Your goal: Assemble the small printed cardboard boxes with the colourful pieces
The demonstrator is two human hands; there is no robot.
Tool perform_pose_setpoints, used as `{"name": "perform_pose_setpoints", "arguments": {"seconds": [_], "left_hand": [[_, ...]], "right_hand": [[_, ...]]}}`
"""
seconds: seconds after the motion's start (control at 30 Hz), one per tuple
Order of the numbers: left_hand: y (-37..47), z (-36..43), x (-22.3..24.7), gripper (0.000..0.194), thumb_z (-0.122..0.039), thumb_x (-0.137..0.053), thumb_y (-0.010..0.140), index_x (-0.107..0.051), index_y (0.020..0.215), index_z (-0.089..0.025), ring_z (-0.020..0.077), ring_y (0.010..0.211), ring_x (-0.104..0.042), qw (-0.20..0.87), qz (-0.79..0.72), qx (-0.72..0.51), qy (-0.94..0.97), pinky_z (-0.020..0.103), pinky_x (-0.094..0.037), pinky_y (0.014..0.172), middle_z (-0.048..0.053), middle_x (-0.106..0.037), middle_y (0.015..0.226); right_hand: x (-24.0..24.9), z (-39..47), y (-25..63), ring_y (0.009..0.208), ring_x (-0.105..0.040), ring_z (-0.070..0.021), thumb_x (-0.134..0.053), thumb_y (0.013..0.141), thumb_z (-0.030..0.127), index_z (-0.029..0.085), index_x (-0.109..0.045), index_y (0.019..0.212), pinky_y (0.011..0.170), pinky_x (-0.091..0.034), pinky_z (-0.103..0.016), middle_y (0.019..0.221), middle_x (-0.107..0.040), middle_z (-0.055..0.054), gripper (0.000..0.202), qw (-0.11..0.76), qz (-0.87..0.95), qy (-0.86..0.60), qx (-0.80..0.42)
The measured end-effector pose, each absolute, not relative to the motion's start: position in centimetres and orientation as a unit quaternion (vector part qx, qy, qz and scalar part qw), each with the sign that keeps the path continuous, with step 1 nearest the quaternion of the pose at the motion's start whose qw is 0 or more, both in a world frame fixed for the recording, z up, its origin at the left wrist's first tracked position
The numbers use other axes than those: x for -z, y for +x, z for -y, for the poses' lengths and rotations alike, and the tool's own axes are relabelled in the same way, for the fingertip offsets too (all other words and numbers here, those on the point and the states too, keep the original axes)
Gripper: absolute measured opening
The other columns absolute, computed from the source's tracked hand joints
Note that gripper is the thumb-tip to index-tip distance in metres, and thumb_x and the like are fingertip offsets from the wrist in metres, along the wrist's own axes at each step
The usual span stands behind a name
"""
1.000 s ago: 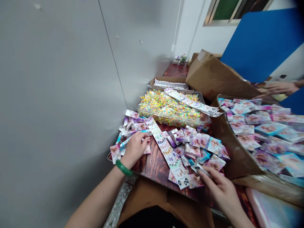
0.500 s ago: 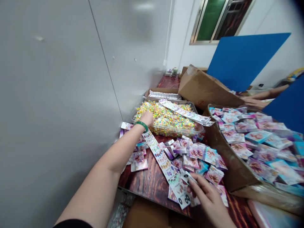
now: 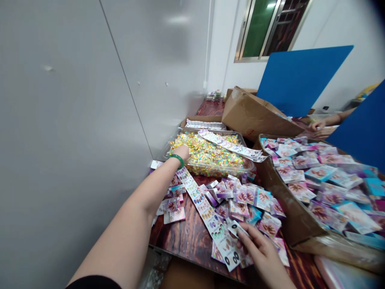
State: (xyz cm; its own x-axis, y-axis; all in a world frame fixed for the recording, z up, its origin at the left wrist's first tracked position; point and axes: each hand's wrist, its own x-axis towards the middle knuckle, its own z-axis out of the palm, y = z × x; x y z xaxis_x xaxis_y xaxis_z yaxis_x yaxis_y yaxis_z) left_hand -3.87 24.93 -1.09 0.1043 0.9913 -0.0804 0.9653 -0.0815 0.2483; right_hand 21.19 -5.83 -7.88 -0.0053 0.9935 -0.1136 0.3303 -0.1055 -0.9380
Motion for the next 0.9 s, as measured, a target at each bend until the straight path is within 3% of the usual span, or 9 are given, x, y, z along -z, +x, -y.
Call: {"name": "perform_pose_setpoints", "arguments": {"seconds": [0.13, 0.27, 0.4, 0.5, 0.63, 0.73, 0.9], "left_hand": [[-3.7, -25.0, 0.7, 0.033, -0.033, -0.054, 0.088, -0.055, 0.116, -0.016, 0.0212, 0.101, -0.058, 0.134, -0.671, -0.11, 0.72, 0.041, -0.05, 0.084, 0.01, -0.057, 0.117], [-4.1, -24.8, -0.7, 0.032, -0.034, -0.053, 0.088, -0.055, 0.113, -0.015, 0.0202, 0.096, -0.059, 0.168, -0.673, -0.168, 0.701, 0.04, -0.051, 0.081, 0.008, -0.058, 0.113], [-3.5, -22.7, -3.0, 0.025, -0.03, -0.05, 0.089, -0.063, 0.093, -0.009, 0.0151, 0.075, -0.061, 0.229, -0.639, -0.216, 0.702, 0.031, -0.051, 0.069, 0.008, -0.065, 0.088], [-1.6, -18.4, -4.2, 0.026, -0.03, -0.055, 0.085, -0.067, 0.075, -0.01, 0.0114, 0.061, -0.058, 0.312, -0.56, -0.207, 0.739, 0.024, -0.047, 0.059, 0.006, -0.065, 0.07], [1.3, -10.1, -3.9, 0.02, -0.034, -0.062, 0.078, -0.069, 0.077, -0.016, 0.0121, 0.066, -0.059, 0.455, -0.327, -0.106, 0.821, 0.024, -0.046, 0.064, 0.002, -0.066, 0.072], [2.4, -5.5, -2.7, 0.014, -0.027, -0.062, 0.078, -0.067, 0.07, -0.016, 0.0134, 0.077, -0.059, 0.43, -0.261, -0.095, 0.859, 0.024, -0.044, 0.074, 0.003, -0.067, 0.083], [2.2, -3.5, -1.0, 0.016, -0.025, -0.056, 0.082, -0.066, 0.075, -0.015, 0.0115, 0.064, -0.055, 0.397, -0.327, -0.079, 0.854, 0.022, -0.039, 0.061, 0.0, -0.063, 0.067]], "right_hand": [[7.8, 5.9, 20.8, 0.065, -0.062, -0.019, -0.054, 0.079, 0.056, 0.02, -0.061, 0.102, 0.059, -0.048, -0.025, 0.075, -0.066, -0.003, 0.043, 0.413, 0.512, -0.599, -0.456], [6.9, 6.2, 20.8, 0.06, -0.06, -0.0172, -0.057, 0.077, 0.055, 0.019, -0.062, 0.09, 0.056, -0.047, -0.024, 0.069, -0.063, -0.001, 0.038, 0.432, 0.484, -0.614, -0.449], [6.1, 5.8, 20.9, 0.062, -0.058, -0.0178, -0.061, 0.072, 0.054, 0.018, -0.067, 0.084, 0.056, -0.045, -0.025, 0.068, -0.064, -0.002, 0.039, 0.437, 0.487, -0.623, -0.43], [5.2, 5.1, 20.8, 0.063, -0.058, -0.0175, -0.065, 0.067, 0.051, 0.017, -0.068, 0.085, 0.055, -0.044, -0.025, 0.072, -0.066, -0.003, 0.039, 0.465, 0.466, -0.621, -0.426], [3.8, 3.8, 20.0, 0.046, -0.047, -0.0113, -0.067, 0.063, 0.043, 0.017, -0.064, 0.089, 0.043, -0.035, -0.022, 0.053, -0.054, 0.004, 0.037, 0.471, 0.428, -0.585, -0.503], [3.3, 3.2, 19.4, 0.043, -0.043, -0.0086, -0.063, 0.065, 0.031, 0.018, -0.065, 0.088, 0.042, -0.032, -0.02, 0.049, -0.051, 0.006, 0.027, 0.441, 0.433, -0.537, -0.573], [3.1, 3.7, 19.3, 0.047, -0.048, -0.009, -0.057, 0.071, 0.028, 0.017, -0.067, 0.093, 0.045, -0.033, -0.021, 0.059, -0.061, 0.001, 0.027, 0.416, 0.411, -0.494, -0.643]]}}
